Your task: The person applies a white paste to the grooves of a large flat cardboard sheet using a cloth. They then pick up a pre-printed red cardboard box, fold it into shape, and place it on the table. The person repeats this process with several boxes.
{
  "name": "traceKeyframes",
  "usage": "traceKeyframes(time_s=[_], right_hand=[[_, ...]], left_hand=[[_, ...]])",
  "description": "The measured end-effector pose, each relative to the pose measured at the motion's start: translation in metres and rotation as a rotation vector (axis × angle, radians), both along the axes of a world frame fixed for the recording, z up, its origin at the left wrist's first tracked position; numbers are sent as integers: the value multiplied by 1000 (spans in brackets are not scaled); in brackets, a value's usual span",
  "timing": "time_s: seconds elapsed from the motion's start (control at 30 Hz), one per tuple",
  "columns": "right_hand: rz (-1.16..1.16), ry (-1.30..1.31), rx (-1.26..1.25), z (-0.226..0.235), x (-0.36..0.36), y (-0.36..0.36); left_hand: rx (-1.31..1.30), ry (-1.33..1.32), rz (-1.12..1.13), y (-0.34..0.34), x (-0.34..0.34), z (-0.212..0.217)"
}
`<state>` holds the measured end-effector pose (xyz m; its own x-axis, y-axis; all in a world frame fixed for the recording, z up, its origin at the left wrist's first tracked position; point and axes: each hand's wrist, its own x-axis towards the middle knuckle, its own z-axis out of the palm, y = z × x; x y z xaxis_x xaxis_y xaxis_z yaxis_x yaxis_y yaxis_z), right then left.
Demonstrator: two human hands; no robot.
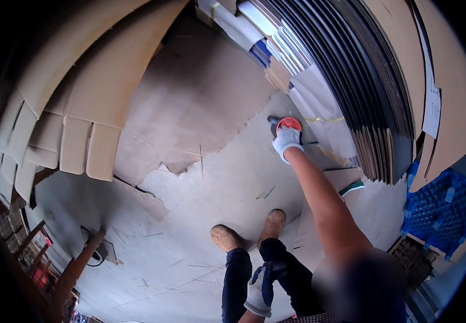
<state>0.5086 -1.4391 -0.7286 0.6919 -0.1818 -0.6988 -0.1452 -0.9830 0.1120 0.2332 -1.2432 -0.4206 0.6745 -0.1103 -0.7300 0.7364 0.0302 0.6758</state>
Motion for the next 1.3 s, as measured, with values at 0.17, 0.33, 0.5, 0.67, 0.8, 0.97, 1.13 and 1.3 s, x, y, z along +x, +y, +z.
traceKeyframes(time_s=[0.17, 0.33, 0.5, 0.67, 0.8, 0.97, 1.13, 1.3], right_hand=[[-1, 120, 28, 27, 18, -3], [-522, -43, 490, 103, 7, -6], [-1578, 425, 1774, 207, -47, -6], [-1615, 673, 1819, 379, -100, 53], [-1409, 811, 1931, 503, -132, 110], [-1124, 921, 2038, 636, -145, 180], [-617, 995, 2082, 716, -168, 210], [54, 758, 1892, 826, -196, 263]], left_hand=[[184, -157, -119, -1, -8, -18], [-57, 81, 167, -7, -45, -44], [256, -139, -90, 24, -60, -57], [-71, -161, 266, 70, 55, 99], [-181, -350, 115, 113, 110, 242], [316, -540, 173, 149, 87, 365], [-21, -475, 696, 174, 47, 467], [18, -805, 1010, 226, -23, 526]])
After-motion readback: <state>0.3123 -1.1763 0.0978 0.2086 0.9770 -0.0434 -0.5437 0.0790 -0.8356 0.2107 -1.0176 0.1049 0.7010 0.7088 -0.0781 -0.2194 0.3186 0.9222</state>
